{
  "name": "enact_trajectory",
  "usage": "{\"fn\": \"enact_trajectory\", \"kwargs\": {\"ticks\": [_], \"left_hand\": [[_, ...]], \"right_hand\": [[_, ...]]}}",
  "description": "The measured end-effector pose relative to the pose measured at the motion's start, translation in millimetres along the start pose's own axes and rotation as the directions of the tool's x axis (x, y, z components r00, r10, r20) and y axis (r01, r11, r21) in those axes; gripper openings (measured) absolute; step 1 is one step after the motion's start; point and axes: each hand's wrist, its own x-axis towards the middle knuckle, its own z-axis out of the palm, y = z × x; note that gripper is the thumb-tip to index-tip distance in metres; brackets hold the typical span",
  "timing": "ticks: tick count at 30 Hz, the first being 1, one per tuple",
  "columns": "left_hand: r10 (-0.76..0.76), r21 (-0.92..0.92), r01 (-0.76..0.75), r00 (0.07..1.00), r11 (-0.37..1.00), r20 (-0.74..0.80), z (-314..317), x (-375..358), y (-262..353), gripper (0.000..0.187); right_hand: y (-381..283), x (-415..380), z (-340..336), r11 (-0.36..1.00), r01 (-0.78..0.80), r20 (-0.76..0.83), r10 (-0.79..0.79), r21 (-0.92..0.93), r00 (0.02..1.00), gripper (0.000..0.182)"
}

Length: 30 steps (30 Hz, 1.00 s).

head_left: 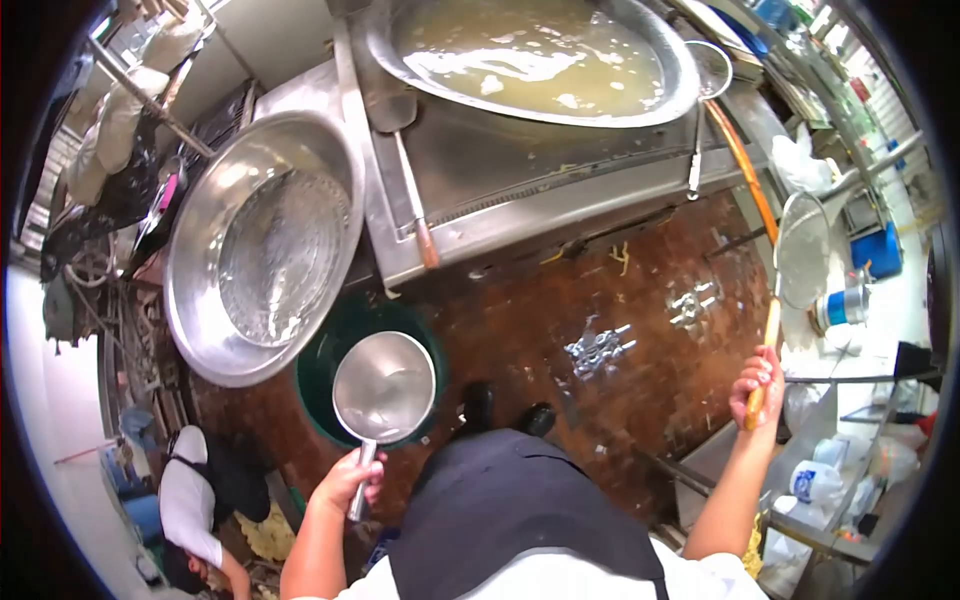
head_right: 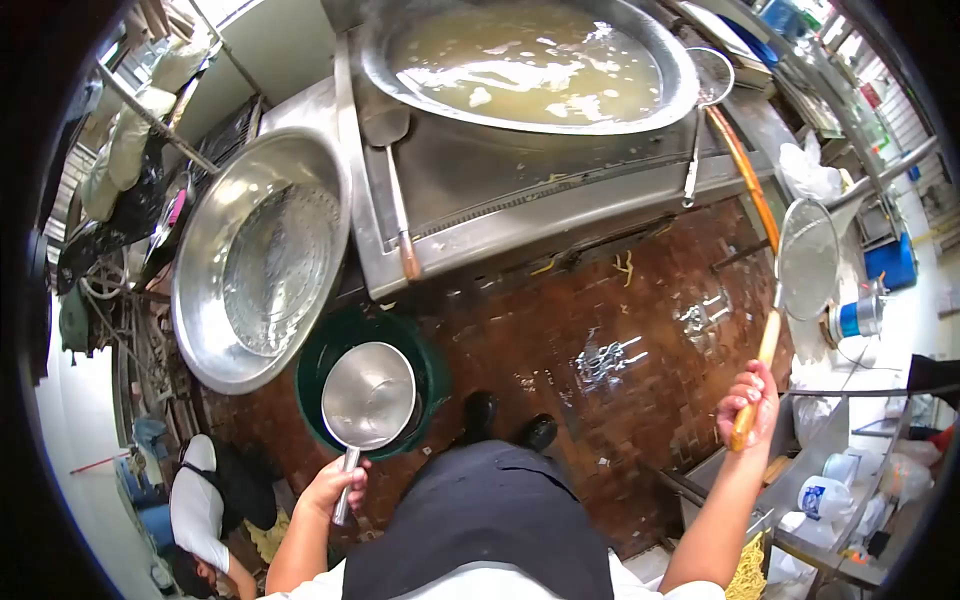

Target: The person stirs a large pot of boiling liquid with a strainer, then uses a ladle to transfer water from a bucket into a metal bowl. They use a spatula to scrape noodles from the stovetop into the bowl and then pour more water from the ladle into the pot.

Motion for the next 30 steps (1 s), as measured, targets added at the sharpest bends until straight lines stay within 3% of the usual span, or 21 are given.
{"fn": "enact_trajectory", "kwargs": {"ticks": [2,3,5,7,9,12,13,15,16,17,18,22,25,30], "left_hand": [[-0.016,0.058,0.027,0.985,0.998,-0.171,-28,27,-8,0.030],[-0.017,0.066,0.028,0.987,0.997,-0.163,-42,42,-10,0.030],[-0.019,0.172,0.102,0.903,0.980,-0.429,-63,74,-12,0.032],[0.057,0.328,0.124,0.869,0.937,-0.492,-88,109,-20,0.032],[0.117,0.523,0.247,0.815,0.816,-0.567,-114,151,-31,0.033],[0.264,0.575,0.300,0.666,0.761,-0.697,-120,197,-46,0.033],[0.291,0.590,0.327,0.635,0.738,-0.716,-126,218,-54,0.023],[-0.129,0.411,0.490,0.748,0.768,-0.651,-152,279,-61,0.008],[-0.137,0.419,0.494,0.755,0.762,-0.641,-144,282,-55,0.008],[-0.263,0.170,0.381,0.838,0.909,-0.478,-133,280,-42,0.009],[-0.307,-0.124,0.283,0.910,0.951,-0.278,-119,271,-27,0.016],[-0.204,-0.169,0.173,0.960,0.970,-0.192,-101,217,-45,0.007],[-0.126,-0.107,0.114,0.985,0.988,-0.113,-87,148,-40,0.018],[-0.113,0.144,0.120,0.992,0.982,-0.052,-16,68,9,0.029]], "right_hand": [[2,-6,-7,1.000,0.011,-0.008,-0.011,-0.011,1.000,0.024],[4,-7,-8,1.000,0.023,-0.008,-0.023,-0.009,1.000,0.024],[5,-19,-15,0.999,0.034,-0.044,-0.034,-0.012,0.998,0.024],[12,-33,-8,0.998,0.069,-0.131,-0.069,-0.008,0.989,0.023],[18,-48,-1,0.997,0.079,-0.176,-0.080,-0.013,0.981,0.022],[22,-68,0,0.997,0.066,-0.202,-0.070,-0.027,0.977,0.022],[26,-74,2,0.997,0.073,-0.228,-0.078,-0.028,0.970,0.022],[30,-82,3,0.994,0.097,-0.275,-0.106,-0.045,0.956,0.021],[32,-84,4,0.995,0.091,-0.306,-0.095,-0.028,0.947,0.021],[31,-85,2,0.996,0.083,-0.310,-0.085,-0.021,0.947,0.021],[31,-84,-2,0.997,0.081,-0.307,-0.081,-0.015,0.948,0.021],[31,-68,-22,0.991,0.096,-0.293,-0.065,0.095,0.954,0.020],[37,-48,-38,0.978,0.161,-0.306,-0.113,0.134,0.945,0.016],[47,-8,-82,0.977,0.195,-0.366,-0.150,0.090,0.919,0.013]]}}
